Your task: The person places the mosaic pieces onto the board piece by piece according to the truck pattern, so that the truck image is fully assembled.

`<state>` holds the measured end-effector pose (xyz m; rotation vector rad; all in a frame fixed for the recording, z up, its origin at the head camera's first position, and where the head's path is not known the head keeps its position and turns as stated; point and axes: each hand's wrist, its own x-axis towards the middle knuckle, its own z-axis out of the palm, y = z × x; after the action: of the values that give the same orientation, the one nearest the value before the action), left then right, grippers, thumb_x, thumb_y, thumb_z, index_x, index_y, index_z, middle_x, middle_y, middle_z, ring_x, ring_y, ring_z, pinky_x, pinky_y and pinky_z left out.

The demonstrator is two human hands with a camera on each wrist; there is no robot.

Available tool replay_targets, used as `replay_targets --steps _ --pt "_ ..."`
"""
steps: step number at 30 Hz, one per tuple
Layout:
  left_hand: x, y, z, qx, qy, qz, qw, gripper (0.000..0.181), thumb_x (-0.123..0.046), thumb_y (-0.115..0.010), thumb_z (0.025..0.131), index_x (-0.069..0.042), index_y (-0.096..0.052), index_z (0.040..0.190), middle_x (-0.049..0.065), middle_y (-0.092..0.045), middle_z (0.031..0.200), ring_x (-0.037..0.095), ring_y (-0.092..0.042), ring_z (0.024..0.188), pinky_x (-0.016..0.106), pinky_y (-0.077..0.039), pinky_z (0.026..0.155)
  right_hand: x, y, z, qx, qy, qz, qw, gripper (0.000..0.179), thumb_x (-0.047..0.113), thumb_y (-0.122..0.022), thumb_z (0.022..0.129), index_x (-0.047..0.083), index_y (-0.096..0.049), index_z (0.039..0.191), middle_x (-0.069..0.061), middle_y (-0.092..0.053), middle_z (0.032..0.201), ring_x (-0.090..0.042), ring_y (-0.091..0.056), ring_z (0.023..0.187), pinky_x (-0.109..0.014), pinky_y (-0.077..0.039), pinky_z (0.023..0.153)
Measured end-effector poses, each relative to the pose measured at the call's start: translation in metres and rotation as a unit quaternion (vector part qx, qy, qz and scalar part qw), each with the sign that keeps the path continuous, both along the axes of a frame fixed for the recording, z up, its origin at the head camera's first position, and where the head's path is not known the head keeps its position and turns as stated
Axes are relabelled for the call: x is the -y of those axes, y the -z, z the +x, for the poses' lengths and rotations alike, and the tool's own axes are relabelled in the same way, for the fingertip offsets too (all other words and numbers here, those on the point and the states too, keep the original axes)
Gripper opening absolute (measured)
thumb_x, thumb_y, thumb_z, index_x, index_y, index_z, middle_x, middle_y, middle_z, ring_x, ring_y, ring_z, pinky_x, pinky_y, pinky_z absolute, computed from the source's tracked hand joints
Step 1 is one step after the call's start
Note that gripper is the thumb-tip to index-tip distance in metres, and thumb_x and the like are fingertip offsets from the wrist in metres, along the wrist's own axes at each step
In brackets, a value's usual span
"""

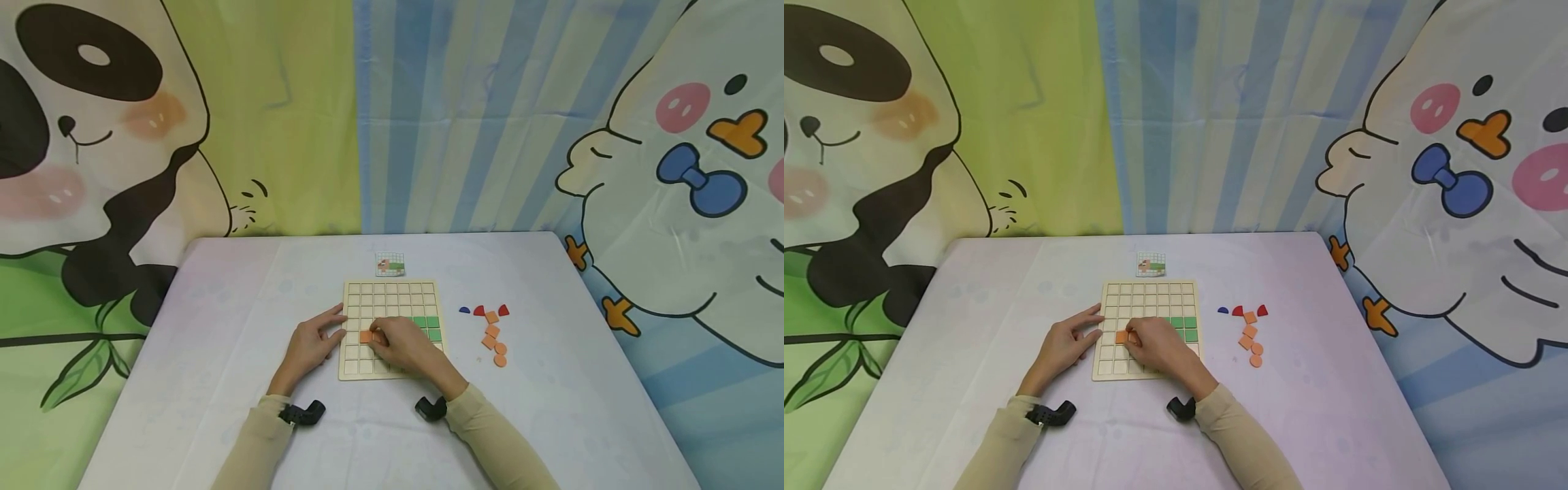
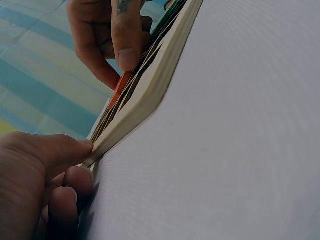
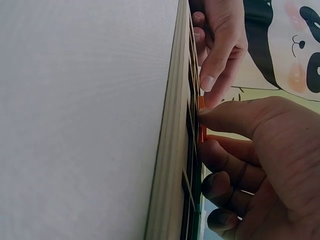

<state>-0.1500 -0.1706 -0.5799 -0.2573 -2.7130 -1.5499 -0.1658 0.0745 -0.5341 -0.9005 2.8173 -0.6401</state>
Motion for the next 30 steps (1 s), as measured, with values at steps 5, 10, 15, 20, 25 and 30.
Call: replay_targets --steps 5,10,15,20,25,30 --pt "-0.001 0.001 -0.001 -0.003 0.000 -0.002 1.0000 0.035 -0.019 -0.075 0.100 -0.018 -0.074 0.135 -0.004 -0.061 0.156 0.009 -0.052 0.039 0.031 -0.047 0.039 -0.001 0.001 0.000 0.004 0.002 -0.003 1.0000 0.028 0.030 -0.070 0.103 0.011 -0.075 0.122 0.010 -0.057 0.071 -0.002 -0.047 0.060 -0.020 -0.036 0.054" --pt "-0.002 -0.001 -0.002 -0.001 0.000 -0.004 1.0000 0.036 -0.019 -0.075 0.100 -0.018 -0.073 0.136 -0.003 -0.062 0.155 0.009 -0.052 0.039 0.031 -0.047 0.039 -0.002 0.000 0.000 0.002 0.002 -0.005 1.0000 0.027 0.029 -0.070 0.103 0.011 -0.075 0.122 0.010 -0.056 0.071 -0.002 -0.046 0.059 -0.019 -0.035 0.054" --pt "-0.002 -0.002 -0.002 -0.001 -0.002 -0.005 1.0000 0.036 -0.019 -0.075 0.100 -0.018 -0.073 0.136 -0.003 -0.064 0.153 0.010 -0.052 0.038 0.031 -0.046 0.039 -0.002 -0.001 0.000 -0.002 -0.004 -0.010 0.9999 0.027 0.029 -0.071 0.102 0.010 -0.075 0.121 0.010 -0.056 0.071 -0.002 -0.046 0.059 -0.019 -0.036 0.055" --pt "-0.002 -0.002 -0.002 0.000 -0.003 -0.007 1.0000 0.035 -0.019 -0.075 0.100 -0.018 -0.074 0.135 -0.004 -0.062 0.155 0.010 -0.052 0.039 0.031 -0.046 0.039 -0.009 -0.003 0.000 0.010 -0.003 -0.030 0.9995 0.025 0.028 -0.069 0.103 0.011 -0.074 0.121 0.010 -0.058 0.072 -0.002 -0.048 0.060 -0.019 -0.039 0.055" --pt "-0.003 0.000 -0.001 0.002 -0.005 -0.010 0.9999 0.035 -0.019 -0.075 0.100 -0.017 -0.073 0.135 -0.004 -0.060 0.156 0.010 -0.052 0.039 0.030 -0.046 0.039 -0.025 -0.004 0.001 0.026 0.019 -0.046 0.9984 0.024 0.027 -0.069 0.103 0.011 -0.074 0.120 0.010 -0.056 0.067 -0.002 -0.048 0.059 -0.019 -0.041 0.055" --pt "-0.003 0.001 0.000 0.002 -0.013 -0.013 0.9998 0.036 -0.019 -0.075 0.099 -0.017 -0.073 0.136 -0.004 -0.061 0.156 0.011 -0.052 0.040 0.030 -0.046 0.039 -0.048 -0.008 0.001 0.021 0.057 -0.038 0.9974 0.026 0.026 -0.075 0.100 0.011 -0.075 0.122 0.011 -0.055 0.067 -0.002 -0.046 0.059 -0.020 -0.041 0.057"
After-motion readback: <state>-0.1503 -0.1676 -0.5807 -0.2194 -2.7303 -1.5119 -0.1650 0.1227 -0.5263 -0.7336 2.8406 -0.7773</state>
